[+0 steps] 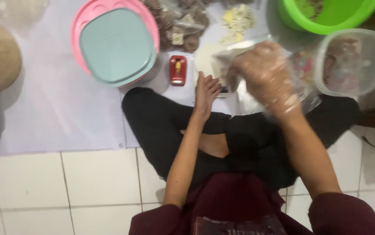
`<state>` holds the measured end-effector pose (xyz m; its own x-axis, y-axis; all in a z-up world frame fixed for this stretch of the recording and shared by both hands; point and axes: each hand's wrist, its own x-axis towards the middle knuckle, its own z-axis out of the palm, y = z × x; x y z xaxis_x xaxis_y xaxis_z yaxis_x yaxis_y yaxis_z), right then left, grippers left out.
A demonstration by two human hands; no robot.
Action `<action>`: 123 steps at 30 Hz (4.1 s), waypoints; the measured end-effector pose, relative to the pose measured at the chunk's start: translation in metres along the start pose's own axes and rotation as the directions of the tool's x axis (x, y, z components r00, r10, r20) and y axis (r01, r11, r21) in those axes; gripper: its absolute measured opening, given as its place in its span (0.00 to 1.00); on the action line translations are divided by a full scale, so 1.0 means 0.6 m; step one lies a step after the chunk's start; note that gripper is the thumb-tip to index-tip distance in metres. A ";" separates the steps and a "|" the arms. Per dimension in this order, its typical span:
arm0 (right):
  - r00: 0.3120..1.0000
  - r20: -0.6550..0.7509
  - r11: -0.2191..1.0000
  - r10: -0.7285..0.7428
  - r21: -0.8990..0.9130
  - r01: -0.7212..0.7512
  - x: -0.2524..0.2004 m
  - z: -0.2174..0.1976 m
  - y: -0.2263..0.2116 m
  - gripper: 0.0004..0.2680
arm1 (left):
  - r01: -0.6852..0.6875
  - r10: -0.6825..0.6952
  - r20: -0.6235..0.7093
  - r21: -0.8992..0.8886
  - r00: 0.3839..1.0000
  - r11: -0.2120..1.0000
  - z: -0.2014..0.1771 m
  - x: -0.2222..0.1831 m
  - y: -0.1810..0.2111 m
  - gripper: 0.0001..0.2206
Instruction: Packaging spiral-patterned cookies into small plastic bags while sitting on the floor.
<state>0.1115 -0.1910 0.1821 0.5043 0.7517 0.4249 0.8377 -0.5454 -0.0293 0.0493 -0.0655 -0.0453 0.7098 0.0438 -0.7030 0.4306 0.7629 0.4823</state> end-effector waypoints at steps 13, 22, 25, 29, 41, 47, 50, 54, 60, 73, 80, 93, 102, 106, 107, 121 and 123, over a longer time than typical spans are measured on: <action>0.909 -0.161 0.917 0.385 0.179 -0.357 -0.186 -0.082 0.116 0.04 | 0.081 -0.030 0.294 -0.164 0.955 0.983 0.005 -0.027 -0.012 0.35; 0.401 0.625 0.635 0.670 -0.202 -0.746 -0.370 0.094 0.376 0.16 | -0.075 0.129 0.153 -0.317 0.980 0.945 -0.061 0.012 0.024 0.30; 0.283 0.622 0.569 0.730 -0.324 -0.756 -0.372 0.109 0.374 0.13 | -0.171 0.234 0.142 -0.358 0.962 0.918 -0.072 0.013 0.040 0.28; 0.409 0.571 0.583 0.712 -0.154 -0.798 -0.389 0.115 0.387 0.14 | -0.143 0.207 0.152 -0.353 0.966 0.925 -0.070 0.026 0.041 0.28; 0.653 0.251 0.487 0.714 0.492 -0.722 -0.255 -0.153 0.194 0.06 | -0.310 0.359 0.195 -0.240 0.913 0.920 -0.027 0.005 0.014 0.26; 0.600 0.559 0.234 0.572 0.590 -0.773 -0.088 -0.181 0.041 0.10 | -0.396 0.407 0.173 -0.098 0.897 0.913 -0.012 -0.009 0.002 0.26; 0.533 0.635 0.216 0.559 0.509 -0.833 -0.043 -0.160 0.000 0.10 | -0.397 0.401 0.187 -0.058 0.897 0.916 -0.001 -0.035 0.017 0.28; 0.507 0.676 0.330 0.534 0.385 -0.862 -0.043 -0.104 -0.014 0.09 | -0.416 0.432 0.206 -0.119 0.878 0.902 0.018 -0.054 0.029 0.26; 0.549 0.709 0.469 0.442 0.340 -0.815 -0.025 -0.081 -0.030 0.08 | -0.377 0.377 0.087 -0.018 0.922 0.926 0.004 -0.034 0.013 0.20; 0.409 0.338 0.402 0.848 0.092 -0.911 -0.322 -0.025 0.292 0.09 | -0.301 0.335 0.213 -0.178 0.918 0.937 -0.022 -0.001 -0.012 0.24; -0.125 0.451 0.096 0.884 -0.437 -0.894 -0.369 0.085 0.399 0.11 | -0.266 0.299 0.256 -0.157 0.919 0.951 -0.016 -0.012 -0.003 0.26; -0.152 0.390 0.054 0.908 -0.468 -0.882 -0.350 0.114 0.401 0.30 | -0.268 0.296 0.249 -0.140 0.922 0.953 -0.019 -0.008 -0.005 0.25; -0.020 0.548 0.015 0.836 -0.059 -0.998 -0.241 -0.124 0.256 0.06 | -0.288 0.318 0.244 -0.153 0.916 0.945 -0.019 -0.001 -0.013 0.26; 0.379 0.559 0.270 0.737 0.271 -0.924 -0.223 -0.127 0.174 0.12 | -0.302 0.339 0.262 -0.173 0.904 0.938 -0.016 0.000 -0.017 0.24; 0.473 0.529 0.278 0.705 0.407 -0.870 -0.218 -0.122 0.150 0.07 | -0.321 0.351 0.235 -0.156 0.906 0.934 -0.015 0.004 -0.019 0.22; 0.521 0.757 0.464 0.394 0.325 -0.824 -0.051 -0.037 0.010 0.10 | -0.338 0.336 0.144 -0.012 0.931 0.941 -0.036 0.031 -0.046 0.21; 0.461 0.835 0.456 0.299 0.300 -0.838 -0.047 -0.006 0.009 0.09 | -0.321 0.316 0.159 0.011 0.935 0.947 -0.046 0.045 -0.055 0.22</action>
<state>0.1014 -0.2164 0.1732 0.6583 0.4935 -0.5684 0.0226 -0.7677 -0.6404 0.0390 -0.0719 -0.0945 0.8885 0.1792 -0.4224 0.1859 0.7010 0.6885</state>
